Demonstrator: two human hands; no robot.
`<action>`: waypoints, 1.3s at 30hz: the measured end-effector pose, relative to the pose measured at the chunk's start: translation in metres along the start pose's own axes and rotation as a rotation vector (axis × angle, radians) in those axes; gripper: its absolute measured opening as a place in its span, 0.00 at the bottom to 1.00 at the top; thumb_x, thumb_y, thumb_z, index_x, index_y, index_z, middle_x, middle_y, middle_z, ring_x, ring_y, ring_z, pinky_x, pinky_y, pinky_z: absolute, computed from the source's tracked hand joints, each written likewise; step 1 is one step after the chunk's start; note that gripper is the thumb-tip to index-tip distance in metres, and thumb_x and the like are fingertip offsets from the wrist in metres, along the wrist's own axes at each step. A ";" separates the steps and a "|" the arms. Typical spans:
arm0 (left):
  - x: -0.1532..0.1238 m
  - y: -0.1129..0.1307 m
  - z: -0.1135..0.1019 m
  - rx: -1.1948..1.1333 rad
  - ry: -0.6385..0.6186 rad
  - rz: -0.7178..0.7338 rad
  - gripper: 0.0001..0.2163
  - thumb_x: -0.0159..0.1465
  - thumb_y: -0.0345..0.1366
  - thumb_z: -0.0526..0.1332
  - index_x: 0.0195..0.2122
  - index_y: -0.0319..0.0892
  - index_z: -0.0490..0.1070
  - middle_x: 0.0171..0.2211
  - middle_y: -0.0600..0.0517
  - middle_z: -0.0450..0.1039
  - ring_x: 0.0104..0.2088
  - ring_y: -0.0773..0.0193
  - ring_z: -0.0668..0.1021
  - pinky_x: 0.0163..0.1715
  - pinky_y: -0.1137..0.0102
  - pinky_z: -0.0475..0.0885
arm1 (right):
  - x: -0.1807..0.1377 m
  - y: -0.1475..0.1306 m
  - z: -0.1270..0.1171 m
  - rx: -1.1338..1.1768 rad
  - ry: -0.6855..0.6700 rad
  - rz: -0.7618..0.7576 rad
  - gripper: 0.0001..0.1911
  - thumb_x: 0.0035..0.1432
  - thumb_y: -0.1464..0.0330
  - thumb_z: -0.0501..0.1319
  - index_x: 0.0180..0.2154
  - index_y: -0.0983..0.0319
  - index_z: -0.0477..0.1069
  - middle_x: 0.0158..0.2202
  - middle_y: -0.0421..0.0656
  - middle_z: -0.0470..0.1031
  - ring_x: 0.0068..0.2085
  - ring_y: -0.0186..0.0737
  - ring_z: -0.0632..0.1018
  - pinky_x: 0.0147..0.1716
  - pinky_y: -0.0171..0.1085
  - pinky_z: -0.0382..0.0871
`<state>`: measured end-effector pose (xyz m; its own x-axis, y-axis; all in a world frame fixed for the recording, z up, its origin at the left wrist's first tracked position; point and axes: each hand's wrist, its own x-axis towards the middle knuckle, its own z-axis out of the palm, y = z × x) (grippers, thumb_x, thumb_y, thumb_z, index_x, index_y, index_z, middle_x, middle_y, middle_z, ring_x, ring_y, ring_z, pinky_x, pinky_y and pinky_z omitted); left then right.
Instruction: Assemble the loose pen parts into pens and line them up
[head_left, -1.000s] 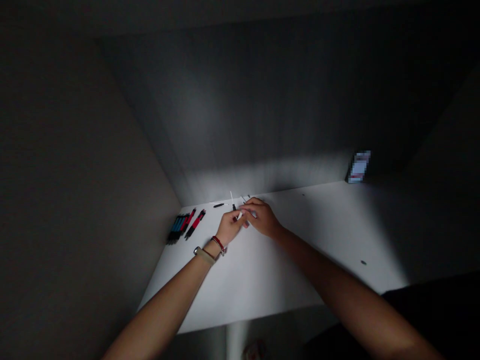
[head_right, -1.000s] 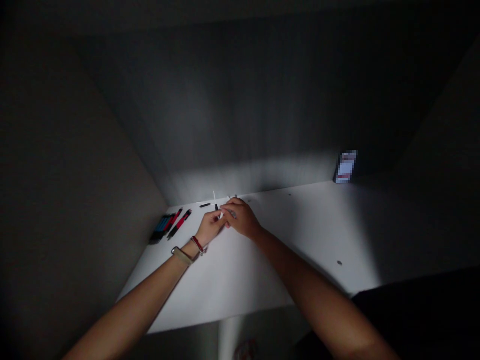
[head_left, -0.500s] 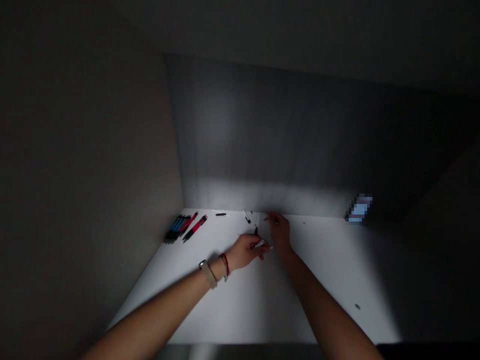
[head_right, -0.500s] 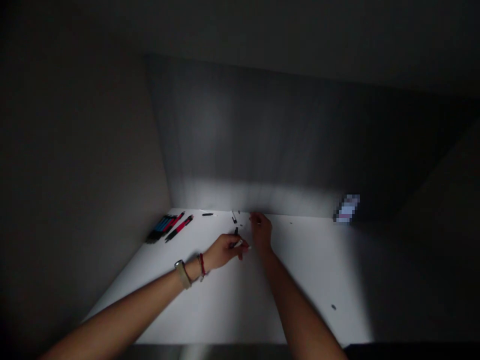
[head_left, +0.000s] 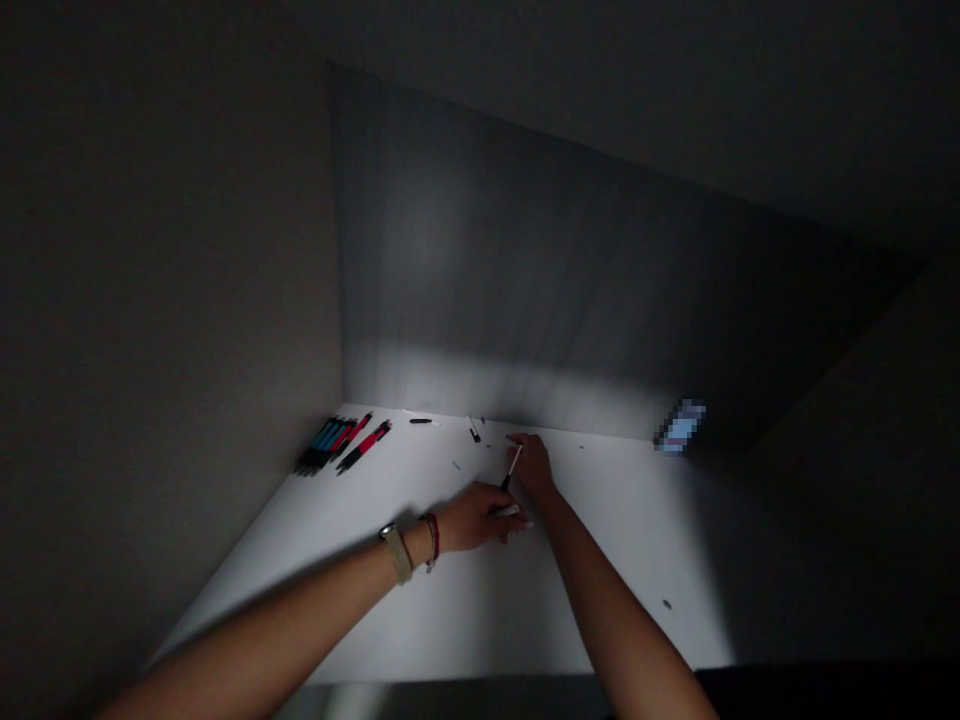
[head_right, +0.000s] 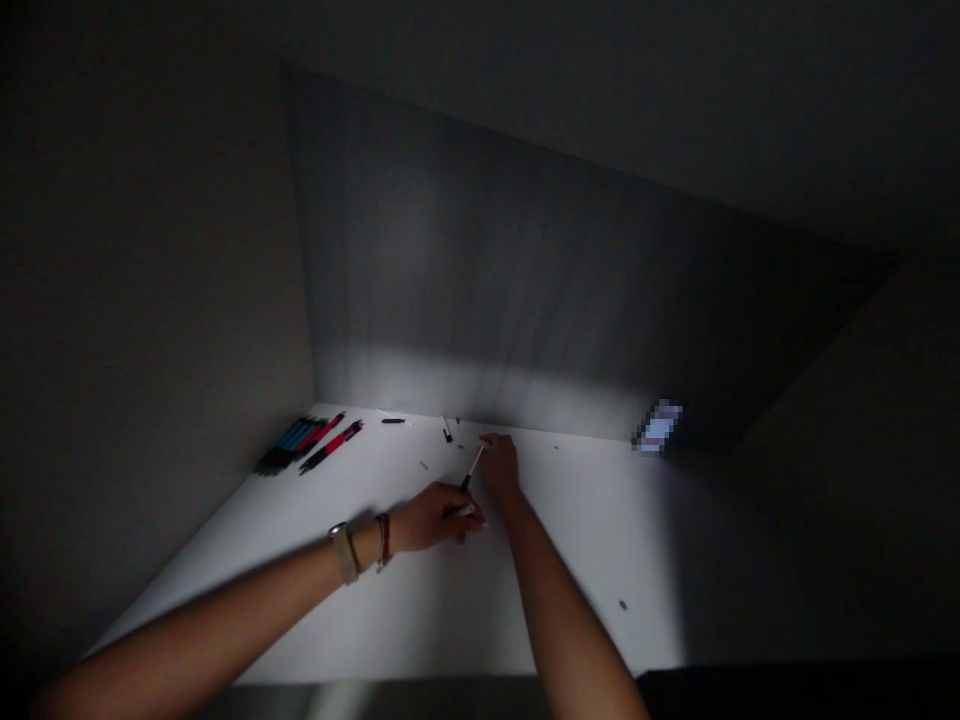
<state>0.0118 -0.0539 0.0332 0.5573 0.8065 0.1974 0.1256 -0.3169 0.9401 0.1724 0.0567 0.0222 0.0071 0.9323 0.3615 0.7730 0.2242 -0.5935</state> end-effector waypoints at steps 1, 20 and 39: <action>0.001 -0.002 0.000 -0.014 0.014 -0.005 0.19 0.60 0.53 0.66 0.32 0.39 0.79 0.25 0.50 0.77 0.25 0.65 0.77 0.26 0.72 0.69 | 0.001 0.002 0.000 -0.028 -0.008 0.002 0.18 0.57 0.74 0.58 0.48 0.65 0.79 0.49 0.54 0.77 0.51 0.49 0.78 0.54 0.41 0.69; 0.019 -0.020 -0.008 -0.308 0.254 -0.023 0.20 0.52 0.51 0.73 0.27 0.37 0.77 0.23 0.50 0.74 0.21 0.68 0.72 0.23 0.72 0.70 | 0.071 -0.033 0.011 -0.400 -0.217 0.043 0.14 0.62 0.74 0.58 0.45 0.67 0.81 0.49 0.54 0.80 0.53 0.46 0.78 0.52 0.36 0.67; 0.023 -0.020 -0.049 -0.427 0.576 -0.034 0.19 0.48 0.50 0.75 0.26 0.37 0.78 0.20 0.50 0.73 0.19 0.68 0.71 0.19 0.73 0.67 | 0.019 0.037 -0.030 0.863 0.233 0.269 0.13 0.49 0.66 0.66 0.38 0.63 0.78 0.34 0.45 0.82 0.33 0.40 0.81 0.36 0.40 0.79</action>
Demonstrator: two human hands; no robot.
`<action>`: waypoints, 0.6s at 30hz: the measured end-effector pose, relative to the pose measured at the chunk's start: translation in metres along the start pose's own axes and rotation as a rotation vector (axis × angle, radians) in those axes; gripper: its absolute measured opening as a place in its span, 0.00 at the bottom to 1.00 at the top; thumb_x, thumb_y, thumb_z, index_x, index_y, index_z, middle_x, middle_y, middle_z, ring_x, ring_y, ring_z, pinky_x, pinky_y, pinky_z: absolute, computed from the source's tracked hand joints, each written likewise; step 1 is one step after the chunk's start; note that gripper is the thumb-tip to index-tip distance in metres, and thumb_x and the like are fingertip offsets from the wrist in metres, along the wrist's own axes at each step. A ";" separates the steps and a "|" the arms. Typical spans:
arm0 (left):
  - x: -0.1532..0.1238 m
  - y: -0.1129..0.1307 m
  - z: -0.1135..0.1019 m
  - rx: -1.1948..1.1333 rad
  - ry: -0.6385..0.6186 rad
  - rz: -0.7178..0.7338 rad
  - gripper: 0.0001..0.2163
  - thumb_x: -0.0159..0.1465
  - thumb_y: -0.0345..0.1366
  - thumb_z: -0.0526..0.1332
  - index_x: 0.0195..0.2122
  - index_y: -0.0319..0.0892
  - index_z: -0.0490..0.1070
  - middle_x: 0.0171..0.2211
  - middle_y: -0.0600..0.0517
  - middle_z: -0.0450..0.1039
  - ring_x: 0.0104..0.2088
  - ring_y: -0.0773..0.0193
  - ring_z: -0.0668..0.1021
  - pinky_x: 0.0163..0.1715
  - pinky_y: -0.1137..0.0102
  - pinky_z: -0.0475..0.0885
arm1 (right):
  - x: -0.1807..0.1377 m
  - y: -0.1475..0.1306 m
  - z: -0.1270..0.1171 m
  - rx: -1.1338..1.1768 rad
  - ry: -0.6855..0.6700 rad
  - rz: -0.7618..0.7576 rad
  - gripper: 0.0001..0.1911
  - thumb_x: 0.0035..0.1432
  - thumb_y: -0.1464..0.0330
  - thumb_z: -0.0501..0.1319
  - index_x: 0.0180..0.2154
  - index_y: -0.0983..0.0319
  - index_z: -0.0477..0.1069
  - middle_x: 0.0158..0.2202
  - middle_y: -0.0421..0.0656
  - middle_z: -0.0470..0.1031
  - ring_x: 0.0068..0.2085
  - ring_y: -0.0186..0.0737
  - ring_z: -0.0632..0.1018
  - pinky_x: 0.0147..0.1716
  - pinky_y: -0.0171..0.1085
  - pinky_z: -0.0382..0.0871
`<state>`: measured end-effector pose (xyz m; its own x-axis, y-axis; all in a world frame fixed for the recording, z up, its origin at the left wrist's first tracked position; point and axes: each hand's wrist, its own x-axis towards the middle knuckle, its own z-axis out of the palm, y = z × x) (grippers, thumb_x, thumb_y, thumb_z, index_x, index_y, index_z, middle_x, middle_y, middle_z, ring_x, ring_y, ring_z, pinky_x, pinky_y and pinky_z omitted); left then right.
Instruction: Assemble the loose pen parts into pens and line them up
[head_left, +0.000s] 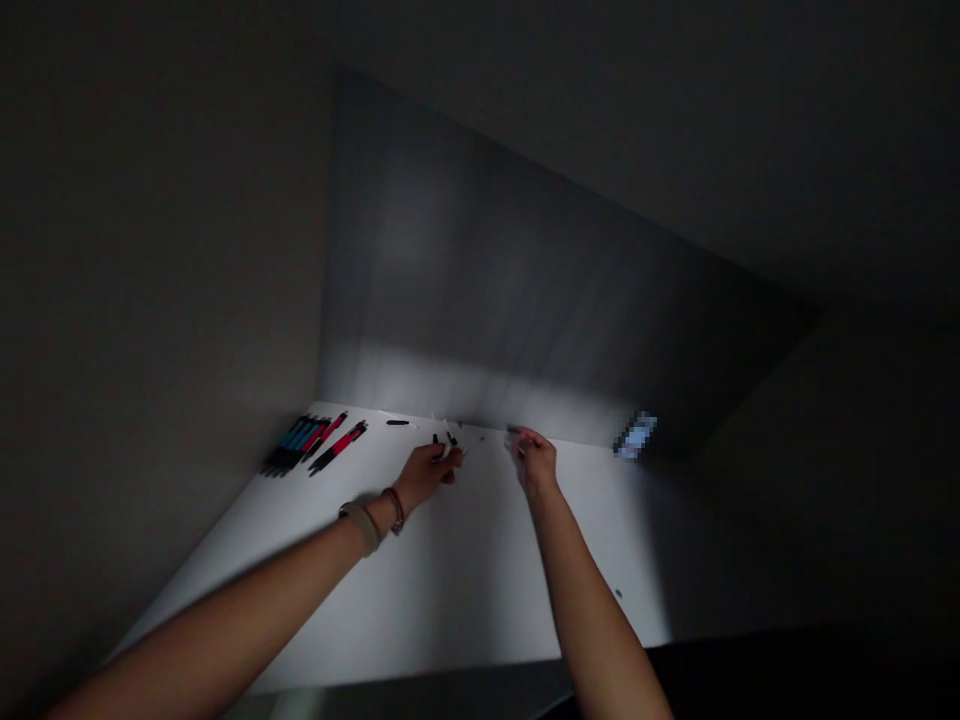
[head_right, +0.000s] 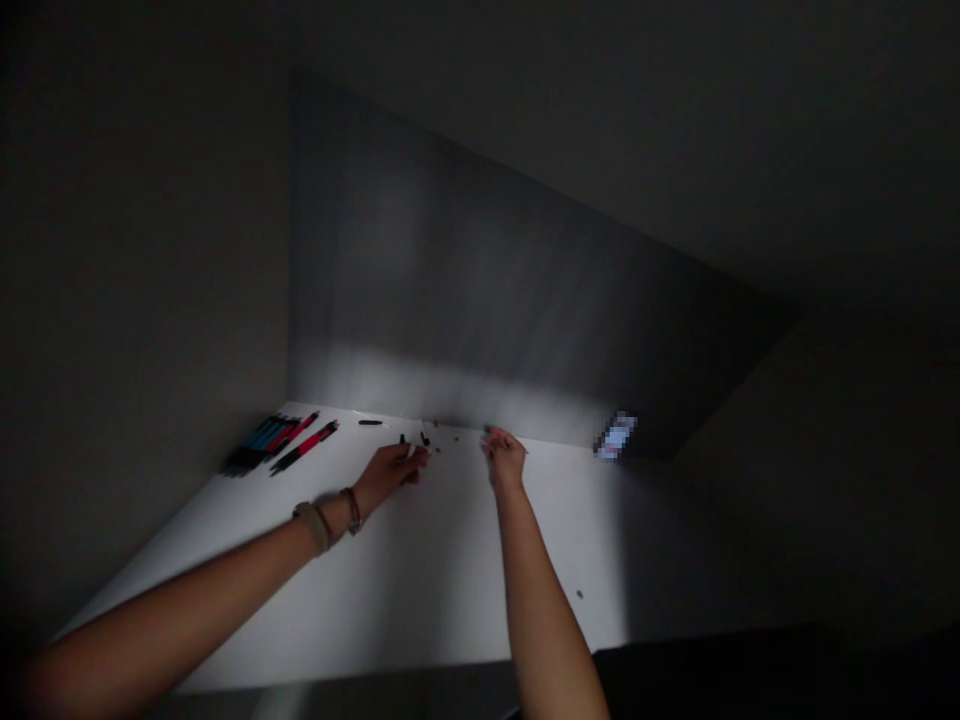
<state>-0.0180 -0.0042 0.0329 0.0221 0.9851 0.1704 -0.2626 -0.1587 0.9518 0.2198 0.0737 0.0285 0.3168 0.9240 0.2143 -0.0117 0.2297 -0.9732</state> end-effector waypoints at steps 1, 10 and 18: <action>0.003 0.001 -0.005 -0.005 0.031 0.006 0.20 0.46 0.51 0.75 0.27 0.37 0.78 0.21 0.50 0.75 0.19 0.68 0.72 0.20 0.73 0.67 | 0.000 -0.003 -0.009 0.070 0.062 0.005 0.13 0.47 0.67 0.68 0.37 0.62 0.78 0.34 0.44 0.81 0.33 0.38 0.81 0.35 0.38 0.79; 0.017 -0.004 -0.031 0.154 0.118 0.037 0.24 0.47 0.55 0.72 0.31 0.37 0.79 0.25 0.49 0.77 0.21 0.68 0.74 0.22 0.72 0.69 | -0.010 -0.020 -0.014 0.352 0.113 0.190 0.12 0.40 0.73 0.74 0.31 0.62 0.77 0.30 0.42 0.81 0.33 0.37 0.81 0.35 0.36 0.80; 0.010 -0.006 -0.026 0.458 -0.095 0.154 0.17 0.60 0.50 0.64 0.31 0.39 0.79 0.25 0.50 0.78 0.24 0.65 0.77 0.29 0.71 0.72 | -0.055 -0.042 0.034 0.091 -0.209 -0.076 0.14 0.42 0.64 0.76 0.32 0.61 0.79 0.29 0.42 0.81 0.31 0.39 0.80 0.34 0.38 0.77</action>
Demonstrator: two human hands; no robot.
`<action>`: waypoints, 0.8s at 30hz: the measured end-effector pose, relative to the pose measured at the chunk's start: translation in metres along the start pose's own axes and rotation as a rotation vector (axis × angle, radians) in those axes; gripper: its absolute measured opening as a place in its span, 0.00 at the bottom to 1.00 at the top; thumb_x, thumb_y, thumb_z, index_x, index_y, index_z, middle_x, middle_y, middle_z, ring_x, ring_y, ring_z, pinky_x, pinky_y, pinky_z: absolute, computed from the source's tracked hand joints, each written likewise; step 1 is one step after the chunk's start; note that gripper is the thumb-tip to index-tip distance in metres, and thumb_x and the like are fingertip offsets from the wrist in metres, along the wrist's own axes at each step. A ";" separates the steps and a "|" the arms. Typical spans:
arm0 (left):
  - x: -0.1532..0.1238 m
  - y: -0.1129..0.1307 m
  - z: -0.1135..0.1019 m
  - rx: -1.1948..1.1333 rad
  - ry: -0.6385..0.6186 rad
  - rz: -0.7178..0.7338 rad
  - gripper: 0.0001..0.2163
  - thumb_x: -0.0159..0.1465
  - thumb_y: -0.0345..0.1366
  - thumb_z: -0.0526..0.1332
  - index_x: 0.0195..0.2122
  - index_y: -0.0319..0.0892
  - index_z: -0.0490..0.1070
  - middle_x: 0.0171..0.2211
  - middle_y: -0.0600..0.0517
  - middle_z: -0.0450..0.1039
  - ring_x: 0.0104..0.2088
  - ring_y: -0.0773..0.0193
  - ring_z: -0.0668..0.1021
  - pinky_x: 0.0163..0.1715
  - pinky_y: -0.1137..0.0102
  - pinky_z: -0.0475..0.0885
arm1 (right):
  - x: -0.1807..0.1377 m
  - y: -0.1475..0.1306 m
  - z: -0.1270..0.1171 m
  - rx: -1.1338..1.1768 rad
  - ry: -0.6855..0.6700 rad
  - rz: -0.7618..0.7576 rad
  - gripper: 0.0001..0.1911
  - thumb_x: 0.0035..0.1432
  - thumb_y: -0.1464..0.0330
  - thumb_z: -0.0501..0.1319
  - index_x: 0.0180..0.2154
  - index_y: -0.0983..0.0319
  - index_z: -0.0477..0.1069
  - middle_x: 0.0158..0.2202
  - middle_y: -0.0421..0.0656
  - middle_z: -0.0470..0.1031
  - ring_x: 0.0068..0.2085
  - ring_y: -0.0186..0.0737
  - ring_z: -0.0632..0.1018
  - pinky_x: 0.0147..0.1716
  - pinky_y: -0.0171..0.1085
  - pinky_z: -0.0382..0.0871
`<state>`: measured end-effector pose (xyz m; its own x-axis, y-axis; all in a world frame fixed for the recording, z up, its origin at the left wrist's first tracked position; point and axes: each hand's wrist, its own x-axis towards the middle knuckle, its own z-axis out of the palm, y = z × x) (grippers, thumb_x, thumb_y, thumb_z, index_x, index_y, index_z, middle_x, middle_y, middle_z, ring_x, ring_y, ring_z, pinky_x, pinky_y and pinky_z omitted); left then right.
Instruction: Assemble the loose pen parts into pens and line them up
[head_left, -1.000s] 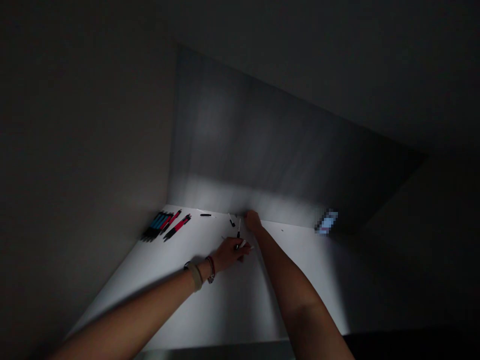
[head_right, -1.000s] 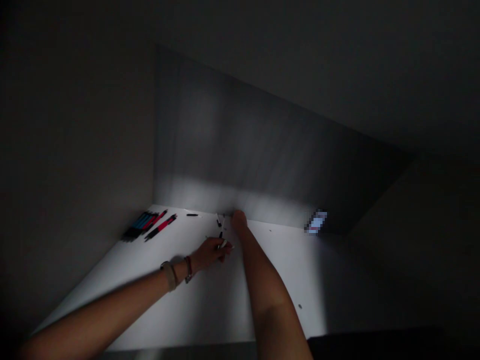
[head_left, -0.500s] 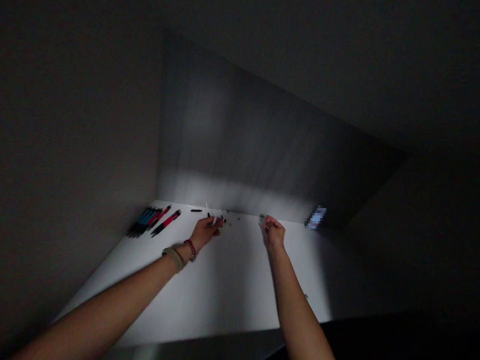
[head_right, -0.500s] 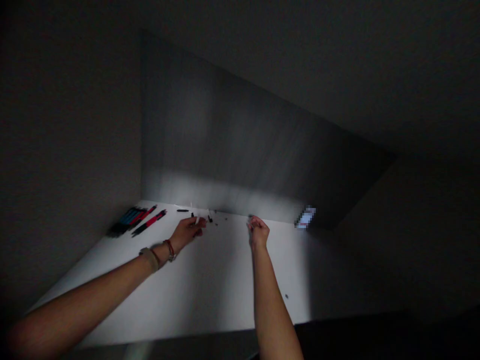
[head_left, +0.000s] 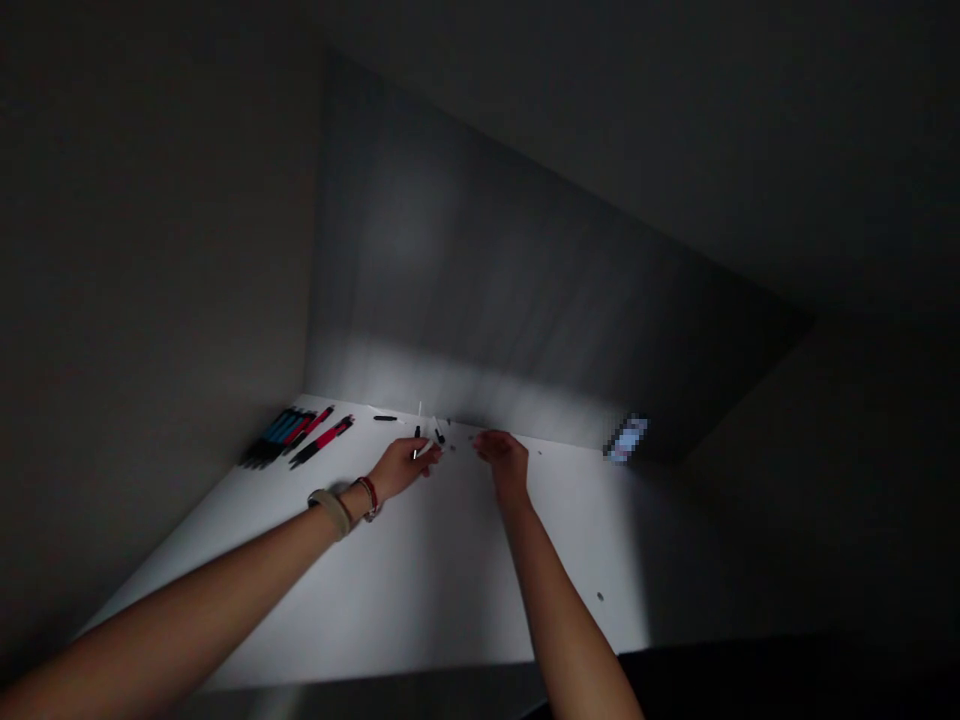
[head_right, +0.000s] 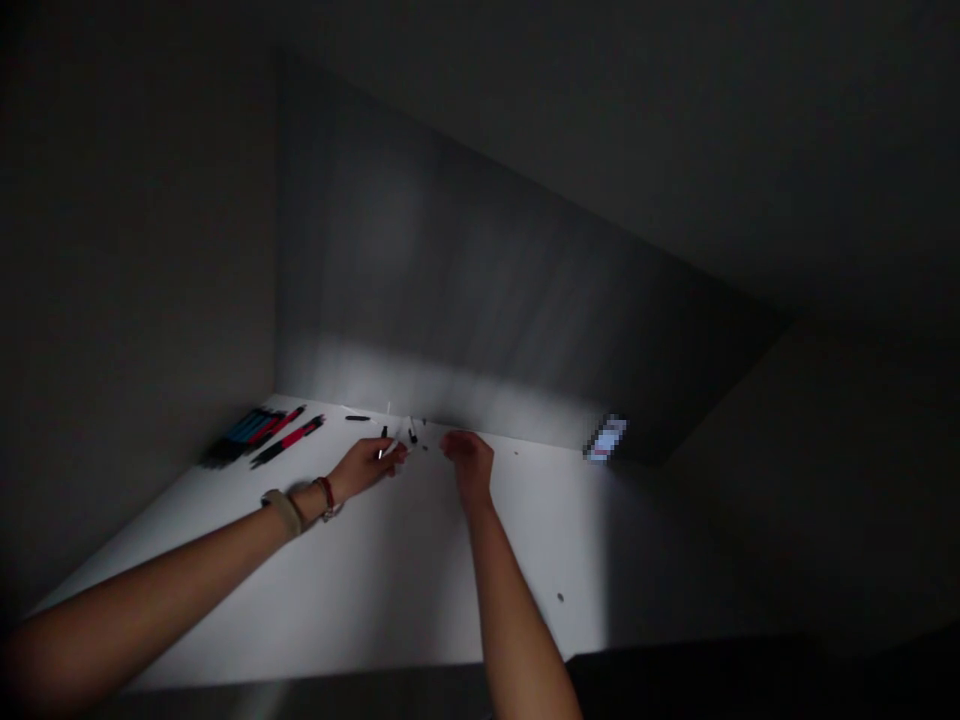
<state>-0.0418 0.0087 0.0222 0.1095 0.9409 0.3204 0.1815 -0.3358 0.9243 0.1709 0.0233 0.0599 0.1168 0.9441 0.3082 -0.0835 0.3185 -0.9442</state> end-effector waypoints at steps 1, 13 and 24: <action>-0.001 0.001 0.000 0.029 -0.015 0.011 0.16 0.61 0.49 0.63 0.32 0.39 0.79 0.24 0.51 0.77 0.25 0.65 0.77 0.29 0.71 0.71 | -0.006 -0.002 0.009 -0.088 -0.049 -0.047 0.12 0.45 0.63 0.74 0.32 0.61 0.80 0.29 0.42 0.82 0.31 0.39 0.80 0.33 0.38 0.76; -0.004 0.008 0.008 0.167 -0.098 0.032 0.16 0.63 0.48 0.59 0.28 0.40 0.77 0.23 0.52 0.75 0.26 0.62 0.77 0.29 0.71 0.69 | -0.027 0.002 0.037 -0.291 -0.160 -0.172 0.08 0.52 0.62 0.69 0.33 0.60 0.80 0.35 0.43 0.83 0.36 0.42 0.81 0.34 0.37 0.72; -0.004 0.003 0.007 0.147 -0.126 0.021 0.15 0.62 0.47 0.58 0.35 0.41 0.80 0.27 0.51 0.78 0.28 0.61 0.79 0.31 0.71 0.72 | -0.032 0.010 0.049 -0.371 -0.117 -0.304 0.05 0.56 0.64 0.67 0.30 0.59 0.78 0.33 0.41 0.79 0.33 0.38 0.79 0.34 0.36 0.74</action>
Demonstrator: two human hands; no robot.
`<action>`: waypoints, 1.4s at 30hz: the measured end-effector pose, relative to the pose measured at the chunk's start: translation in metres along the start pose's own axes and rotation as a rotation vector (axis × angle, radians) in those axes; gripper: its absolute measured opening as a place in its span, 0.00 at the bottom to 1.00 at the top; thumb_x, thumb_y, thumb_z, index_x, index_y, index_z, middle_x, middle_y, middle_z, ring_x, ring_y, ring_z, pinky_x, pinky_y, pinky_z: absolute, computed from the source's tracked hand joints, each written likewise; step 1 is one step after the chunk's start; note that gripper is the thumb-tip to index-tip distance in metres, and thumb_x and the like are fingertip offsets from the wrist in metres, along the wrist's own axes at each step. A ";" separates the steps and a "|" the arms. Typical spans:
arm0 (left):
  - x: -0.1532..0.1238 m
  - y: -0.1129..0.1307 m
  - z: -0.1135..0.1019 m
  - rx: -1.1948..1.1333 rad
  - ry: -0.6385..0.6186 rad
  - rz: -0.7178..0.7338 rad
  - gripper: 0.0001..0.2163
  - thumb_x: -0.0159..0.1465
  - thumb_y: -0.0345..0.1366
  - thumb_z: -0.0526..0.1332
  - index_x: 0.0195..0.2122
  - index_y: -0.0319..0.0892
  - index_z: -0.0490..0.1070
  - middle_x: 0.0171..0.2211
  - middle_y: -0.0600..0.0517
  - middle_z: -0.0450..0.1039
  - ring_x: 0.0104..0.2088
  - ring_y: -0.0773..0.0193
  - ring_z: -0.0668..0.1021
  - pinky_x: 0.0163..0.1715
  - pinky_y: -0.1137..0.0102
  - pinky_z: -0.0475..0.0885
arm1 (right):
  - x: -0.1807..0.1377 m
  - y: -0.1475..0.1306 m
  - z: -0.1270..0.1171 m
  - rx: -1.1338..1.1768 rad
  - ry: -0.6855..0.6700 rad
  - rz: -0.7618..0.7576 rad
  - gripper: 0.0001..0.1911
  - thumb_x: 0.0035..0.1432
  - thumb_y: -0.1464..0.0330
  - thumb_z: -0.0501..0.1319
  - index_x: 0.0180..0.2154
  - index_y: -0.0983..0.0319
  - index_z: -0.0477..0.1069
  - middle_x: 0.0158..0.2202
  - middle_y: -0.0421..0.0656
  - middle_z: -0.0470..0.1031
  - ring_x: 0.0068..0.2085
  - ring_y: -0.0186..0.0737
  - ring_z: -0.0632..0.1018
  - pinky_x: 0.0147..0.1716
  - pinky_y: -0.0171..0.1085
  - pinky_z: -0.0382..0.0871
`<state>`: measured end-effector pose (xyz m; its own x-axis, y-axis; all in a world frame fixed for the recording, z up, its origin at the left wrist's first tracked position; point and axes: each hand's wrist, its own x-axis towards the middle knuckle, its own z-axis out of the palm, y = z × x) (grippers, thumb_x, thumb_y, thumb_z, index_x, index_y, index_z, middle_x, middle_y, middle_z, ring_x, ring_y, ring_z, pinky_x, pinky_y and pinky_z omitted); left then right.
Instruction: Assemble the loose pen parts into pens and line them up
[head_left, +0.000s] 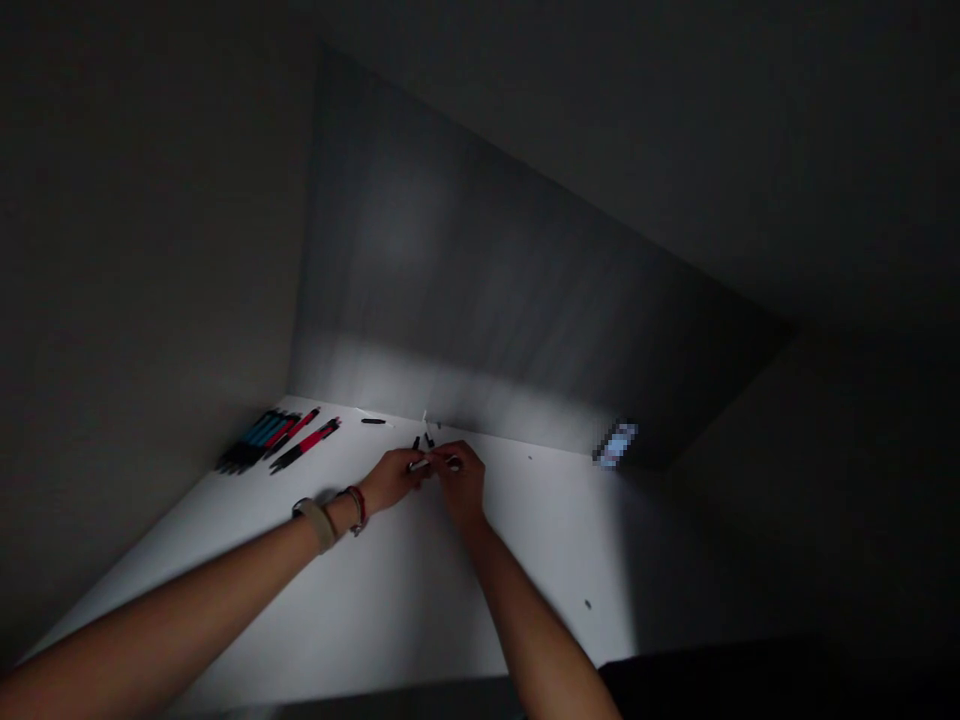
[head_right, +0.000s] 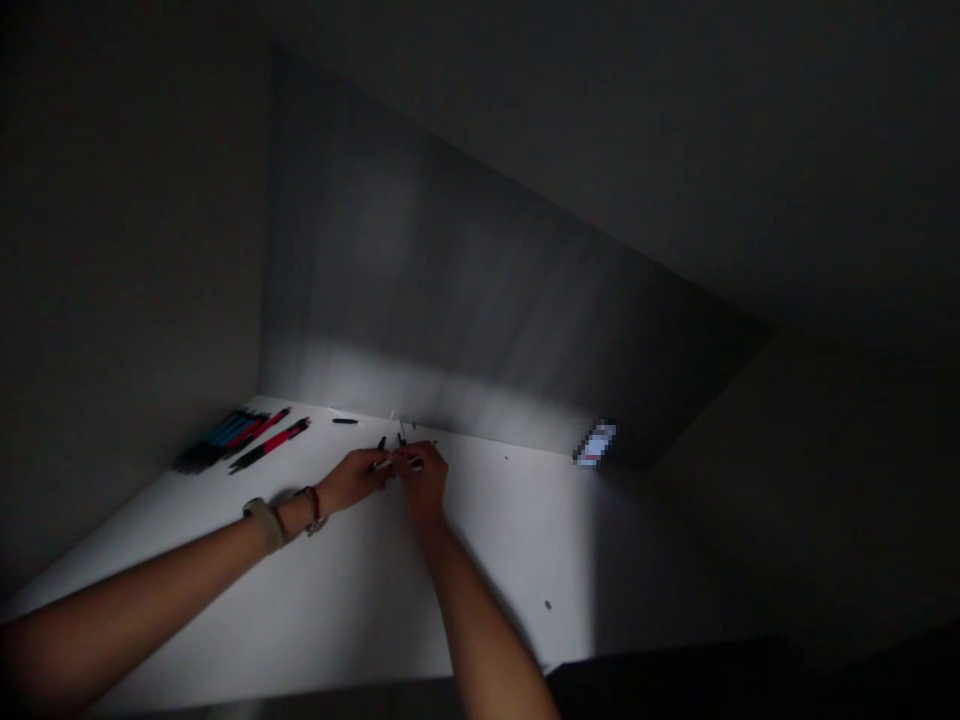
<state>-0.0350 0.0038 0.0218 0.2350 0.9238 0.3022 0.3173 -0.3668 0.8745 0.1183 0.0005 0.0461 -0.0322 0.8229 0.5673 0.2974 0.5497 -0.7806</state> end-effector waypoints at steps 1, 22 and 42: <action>0.000 -0.001 0.000 0.003 -0.005 0.013 0.16 0.62 0.47 0.58 0.36 0.41 0.80 0.27 0.51 0.79 0.28 0.61 0.79 0.31 0.71 0.72 | 0.000 0.000 0.001 0.010 0.004 -0.001 0.05 0.56 0.64 0.67 0.30 0.59 0.78 0.32 0.41 0.78 0.33 0.38 0.79 0.34 0.36 0.74; 0.000 -0.001 -0.005 0.005 0.023 0.037 0.13 0.58 0.35 0.58 0.37 0.41 0.82 0.23 0.53 0.78 0.27 0.62 0.78 0.32 0.71 0.70 | -0.003 0.002 0.006 0.046 -0.086 -0.002 0.07 0.57 0.62 0.67 0.31 0.58 0.81 0.34 0.43 0.80 0.39 0.42 0.81 0.42 0.39 0.77; 0.008 -0.015 -0.037 -0.019 0.483 -0.001 0.19 0.62 0.53 0.60 0.28 0.40 0.77 0.27 0.51 0.78 0.31 0.61 0.75 0.35 0.71 0.68 | -0.002 0.053 0.006 -0.360 -0.243 -0.064 0.10 0.52 0.71 0.70 0.39 0.58 0.81 0.40 0.46 0.80 0.42 0.44 0.79 0.49 0.43 0.72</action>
<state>-0.0715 0.0210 0.0255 -0.2203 0.8710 0.4390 0.2998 -0.3678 0.8802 0.1281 0.0291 0.0017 -0.2721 0.8226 0.4992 0.5997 0.5507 -0.5805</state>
